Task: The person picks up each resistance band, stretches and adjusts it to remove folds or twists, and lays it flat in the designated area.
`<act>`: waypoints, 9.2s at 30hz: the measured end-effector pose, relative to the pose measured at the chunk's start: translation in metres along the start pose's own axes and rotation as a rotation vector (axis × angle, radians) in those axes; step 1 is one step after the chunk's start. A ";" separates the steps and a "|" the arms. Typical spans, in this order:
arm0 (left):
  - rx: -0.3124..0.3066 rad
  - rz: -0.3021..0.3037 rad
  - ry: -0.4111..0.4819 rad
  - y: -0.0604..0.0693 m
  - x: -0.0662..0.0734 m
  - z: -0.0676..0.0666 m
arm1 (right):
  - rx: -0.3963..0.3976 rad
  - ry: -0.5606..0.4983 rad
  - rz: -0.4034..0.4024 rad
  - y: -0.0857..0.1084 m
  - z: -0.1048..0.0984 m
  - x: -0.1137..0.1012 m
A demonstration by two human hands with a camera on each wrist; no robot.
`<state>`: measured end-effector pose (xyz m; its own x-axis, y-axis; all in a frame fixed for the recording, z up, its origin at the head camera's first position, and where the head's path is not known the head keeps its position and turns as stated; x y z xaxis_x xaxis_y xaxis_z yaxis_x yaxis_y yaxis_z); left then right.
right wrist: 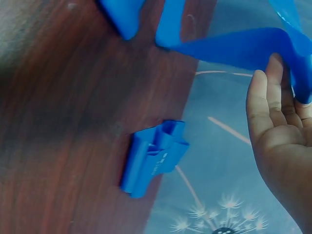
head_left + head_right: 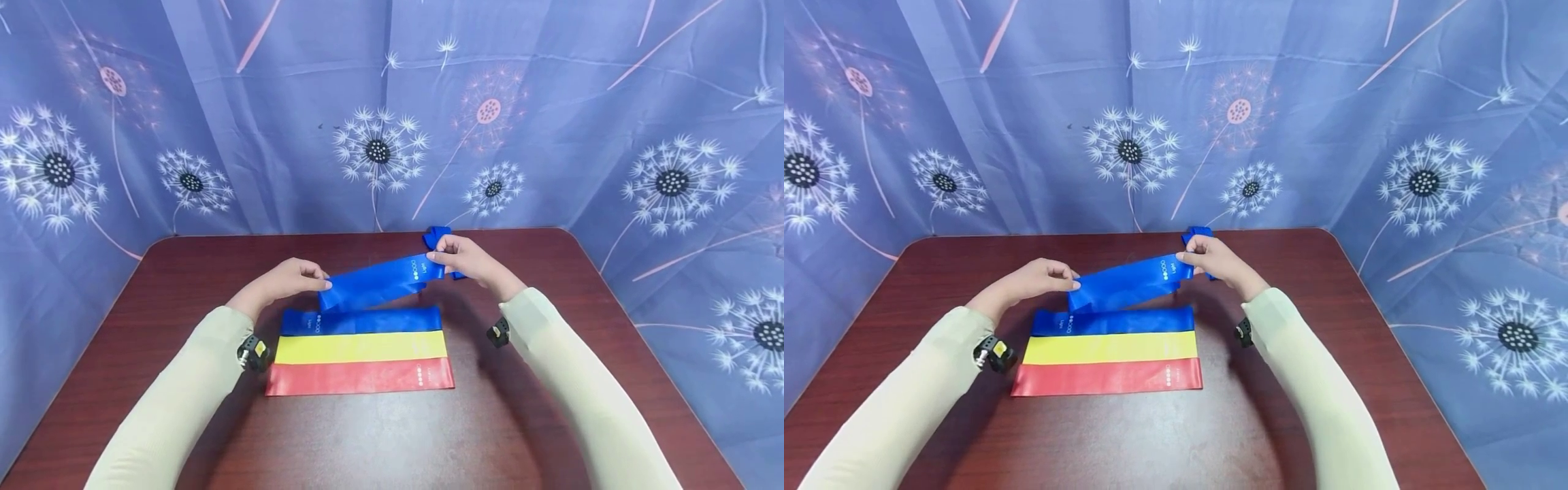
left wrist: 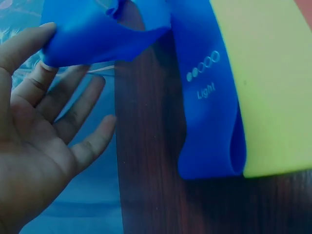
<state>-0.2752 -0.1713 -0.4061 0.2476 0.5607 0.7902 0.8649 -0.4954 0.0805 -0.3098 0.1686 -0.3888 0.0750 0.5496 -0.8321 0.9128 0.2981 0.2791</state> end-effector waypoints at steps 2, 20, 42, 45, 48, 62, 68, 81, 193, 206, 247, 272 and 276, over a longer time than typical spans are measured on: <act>0.027 -0.018 0.038 0.000 -0.001 -0.002 | 0.003 -0.008 0.009 -0.003 -0.001 0.004; -0.031 0.021 -0.127 -0.003 0.002 -0.004 | 0.066 -0.020 0.051 -0.007 -0.007 0.026; -0.069 -0.095 -0.109 0.005 -0.008 -0.012 | 0.127 -0.041 0.140 -0.011 -0.014 0.035; -0.068 -0.087 -0.101 0.007 -0.009 -0.014 | 0.129 -0.044 0.159 -0.010 -0.017 0.037; -0.057 -0.091 -0.066 0.010 -0.010 -0.016 | 0.108 -0.073 0.166 -0.009 -0.017 0.039; -0.021 -0.072 0.056 0.016 -0.013 -0.019 | 0.031 -0.233 0.128 0.000 -0.017 0.050; 0.041 -0.066 0.191 0.021 -0.019 -0.018 | 0.011 -0.341 0.111 0.000 -0.009 0.054; 0.155 -0.070 0.122 0.027 -0.029 -0.024 | 0.016 -0.313 0.128 0.005 0.001 0.053; 0.181 -0.299 -0.089 0.030 -0.078 -0.011 | 0.134 0.280 0.170 -0.015 0.039 0.060; 0.263 -0.213 -0.034 0.039 -0.049 -0.040 | 0.232 0.087 0.130 0.008 -0.012 0.035; 0.232 -0.189 0.010 0.012 -0.028 -0.009 | 0.443 -0.045 0.344 -0.021 -0.033 0.092; 0.138 -0.096 0.145 -0.030 0.015 0.027 | 0.216 -0.723 0.188 -0.016 0.025 0.011; 0.120 -0.105 0.166 -0.038 0.025 0.038 | 0.211 -0.763 0.210 -0.015 0.039 0.012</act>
<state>-0.2849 -0.1133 -0.4129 0.0866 0.4831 0.8713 0.9305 -0.3517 0.1026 -0.3069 0.1400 -0.4214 0.4357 -0.1278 -0.8910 0.9000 0.0529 0.4326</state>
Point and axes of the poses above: each hand's wrist, its own y-axis away from the middle knuckle, its own z-axis out of the palm, x = y × z, the point moved 4 cm from there along -y, towards the middle knuckle, and after that the axes turned 8 degrees about z, right-handed, at the moved point
